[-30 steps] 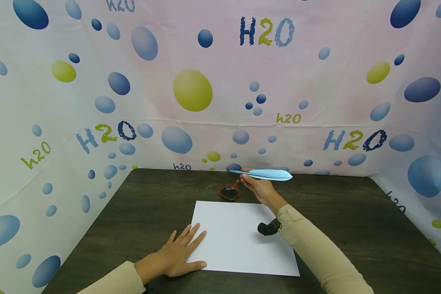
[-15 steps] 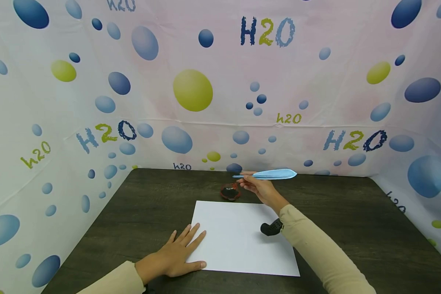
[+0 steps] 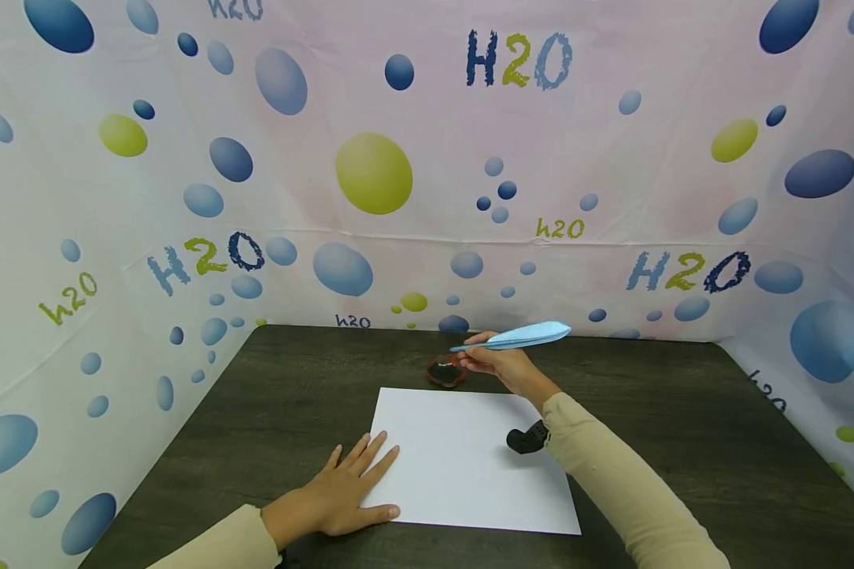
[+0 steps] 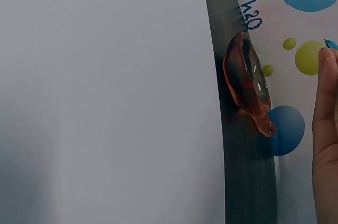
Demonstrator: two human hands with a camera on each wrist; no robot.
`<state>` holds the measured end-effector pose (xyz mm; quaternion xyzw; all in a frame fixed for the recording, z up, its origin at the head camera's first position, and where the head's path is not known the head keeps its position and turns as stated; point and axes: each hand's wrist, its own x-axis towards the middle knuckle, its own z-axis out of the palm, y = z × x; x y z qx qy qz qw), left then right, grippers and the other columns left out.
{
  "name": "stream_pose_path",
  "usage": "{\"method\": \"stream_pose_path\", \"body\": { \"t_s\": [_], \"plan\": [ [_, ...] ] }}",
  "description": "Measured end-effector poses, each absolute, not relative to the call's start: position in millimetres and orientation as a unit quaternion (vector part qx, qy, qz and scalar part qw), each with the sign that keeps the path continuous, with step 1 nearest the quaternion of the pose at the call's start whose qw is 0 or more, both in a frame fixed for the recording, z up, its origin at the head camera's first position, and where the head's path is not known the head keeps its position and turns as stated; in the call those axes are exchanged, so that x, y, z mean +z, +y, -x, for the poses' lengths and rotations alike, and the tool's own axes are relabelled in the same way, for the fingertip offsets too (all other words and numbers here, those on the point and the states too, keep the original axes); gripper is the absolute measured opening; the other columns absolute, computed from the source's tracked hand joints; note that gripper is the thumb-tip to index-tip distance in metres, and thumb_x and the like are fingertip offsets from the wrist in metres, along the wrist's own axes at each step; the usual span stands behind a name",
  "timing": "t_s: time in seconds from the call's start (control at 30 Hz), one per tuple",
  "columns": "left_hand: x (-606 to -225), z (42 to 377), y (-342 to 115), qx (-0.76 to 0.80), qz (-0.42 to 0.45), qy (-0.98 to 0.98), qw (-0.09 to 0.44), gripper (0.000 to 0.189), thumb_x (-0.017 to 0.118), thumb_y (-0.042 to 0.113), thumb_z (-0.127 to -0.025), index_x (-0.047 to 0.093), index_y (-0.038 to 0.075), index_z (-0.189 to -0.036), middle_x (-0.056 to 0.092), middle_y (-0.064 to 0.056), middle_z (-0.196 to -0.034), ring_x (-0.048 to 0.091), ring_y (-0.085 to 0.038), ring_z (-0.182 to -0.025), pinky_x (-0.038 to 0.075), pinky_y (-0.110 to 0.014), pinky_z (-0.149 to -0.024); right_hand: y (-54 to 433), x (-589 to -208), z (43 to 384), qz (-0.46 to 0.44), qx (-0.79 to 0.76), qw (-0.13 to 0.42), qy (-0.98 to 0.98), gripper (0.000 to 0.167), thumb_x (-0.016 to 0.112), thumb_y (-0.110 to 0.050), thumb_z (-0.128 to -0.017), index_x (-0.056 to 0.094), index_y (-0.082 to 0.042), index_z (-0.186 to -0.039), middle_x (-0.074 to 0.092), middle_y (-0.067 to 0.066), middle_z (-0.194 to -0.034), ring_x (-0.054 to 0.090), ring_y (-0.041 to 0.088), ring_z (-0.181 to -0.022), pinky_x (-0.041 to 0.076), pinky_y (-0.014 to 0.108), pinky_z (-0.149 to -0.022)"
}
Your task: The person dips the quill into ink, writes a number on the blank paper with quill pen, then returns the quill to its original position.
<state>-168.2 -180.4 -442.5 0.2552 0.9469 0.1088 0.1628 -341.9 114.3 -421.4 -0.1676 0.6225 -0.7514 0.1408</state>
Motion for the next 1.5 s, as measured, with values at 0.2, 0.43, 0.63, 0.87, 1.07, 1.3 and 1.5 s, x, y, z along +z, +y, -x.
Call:
{"method": "stream_pose_path", "body": {
  "t_s": [0.2, 0.43, 0.63, 0.87, 1.07, 1.3, 1.5],
  "plan": [
    [-442.4, 168.6, -180.3, 0.109, -0.254, 0.947, 0.164, 0.087, 0.036, 0.073, -0.089, 0.015, 0.021, -0.155, 0.001, -0.009, -0.162, 0.005, -0.036, -0.147, 0.009, -0.070, -0.108, 114.7, -423.2, 344.7, 0.166, -0.714, 0.131, 0.667, 0.027, 0.060, -0.006, -0.095, 0.054, 0.012, -0.114, 0.070, 0.009, -0.093, 0.070, 0.013, -0.080, 0.056, 0.031, -0.081],
    [-441.7, 168.6, -179.9, 0.105, -0.252, 0.947, 0.167, 0.087, 0.036, 0.074, -0.089, 0.015, 0.022, -0.155, 0.001, -0.008, -0.162, 0.005, -0.035, -0.147, 0.009, -0.070, -0.108, 113.9, -425.9, 347.2, 0.177, -0.665, 0.128, 0.714, 0.032, 0.059, -0.003, -0.095, 0.053, 0.016, -0.119, 0.066, 0.019, -0.105, 0.066, 0.032, -0.099, 0.054, 0.035, -0.085],
    [-442.1, 168.5, -180.8, 0.108, -0.250, 0.948, 0.167, 0.086, 0.037, 0.072, -0.089, 0.016, 0.021, -0.155, 0.001, -0.009, -0.162, 0.005, -0.035, -0.147, 0.008, -0.070, -0.108, 109.3, -428.6, 347.4, 0.165, -0.603, 0.124, 0.771, 0.026, 0.063, -0.008, -0.092, 0.062, 0.008, -0.113, 0.068, 0.019, -0.109, 0.067, 0.030, -0.100, 0.055, 0.033, -0.084],
    [-442.0, 169.7, -181.9, 0.113, -0.251, 0.946, 0.172, 0.085, 0.037, 0.071, -0.090, 0.015, 0.022, -0.155, 0.000, -0.009, -0.162, 0.003, -0.037, -0.147, 0.006, -0.070, -0.107, 102.7, -431.5, 347.3, 0.140, -0.584, 0.103, 0.793, 0.018, 0.066, -0.006, -0.090, 0.066, 0.006, -0.103, 0.071, 0.016, -0.100, 0.070, 0.023, -0.090, 0.056, 0.034, -0.080],
    [-440.1, 169.7, -180.9, 0.110, -0.250, 0.946, 0.174, 0.085, 0.038, 0.071, -0.090, 0.015, 0.022, -0.155, 0.001, -0.008, -0.162, 0.004, -0.035, -0.147, 0.008, -0.069, -0.108, 97.2, -431.9, 347.4, 0.114, -0.573, 0.093, 0.806, 0.013, 0.068, -0.004, -0.088, 0.067, 0.003, -0.099, 0.071, 0.013, -0.096, 0.070, 0.018, -0.083, 0.057, 0.031, -0.075],
    [-441.8, 170.8, -181.8, 0.112, -0.257, 0.945, 0.169, 0.084, 0.039, 0.071, -0.090, 0.015, 0.022, -0.155, 0.001, -0.009, -0.162, 0.004, -0.036, -0.147, 0.008, -0.071, -0.107, 91.6, -436.4, 348.7, 0.094, -0.560, 0.088, 0.819, 0.015, 0.070, -0.002, -0.085, 0.070, 0.005, -0.098, 0.072, 0.011, -0.090, 0.070, 0.015, -0.078, 0.057, 0.029, -0.071],
    [-445.7, 171.5, -182.8, 0.112, -0.257, 0.946, 0.164, 0.085, 0.036, 0.073, -0.089, 0.013, 0.025, -0.155, 0.000, -0.008, -0.162, 0.003, -0.036, -0.147, 0.007, -0.071, -0.107, 88.2, -437.1, 347.4, 0.103, -0.534, 0.062, 0.837, 0.011, 0.071, -0.004, -0.085, 0.071, 0.002, -0.094, 0.072, 0.009, -0.084, 0.067, 0.013, -0.072, 0.056, 0.028, -0.067]
  ]
}}
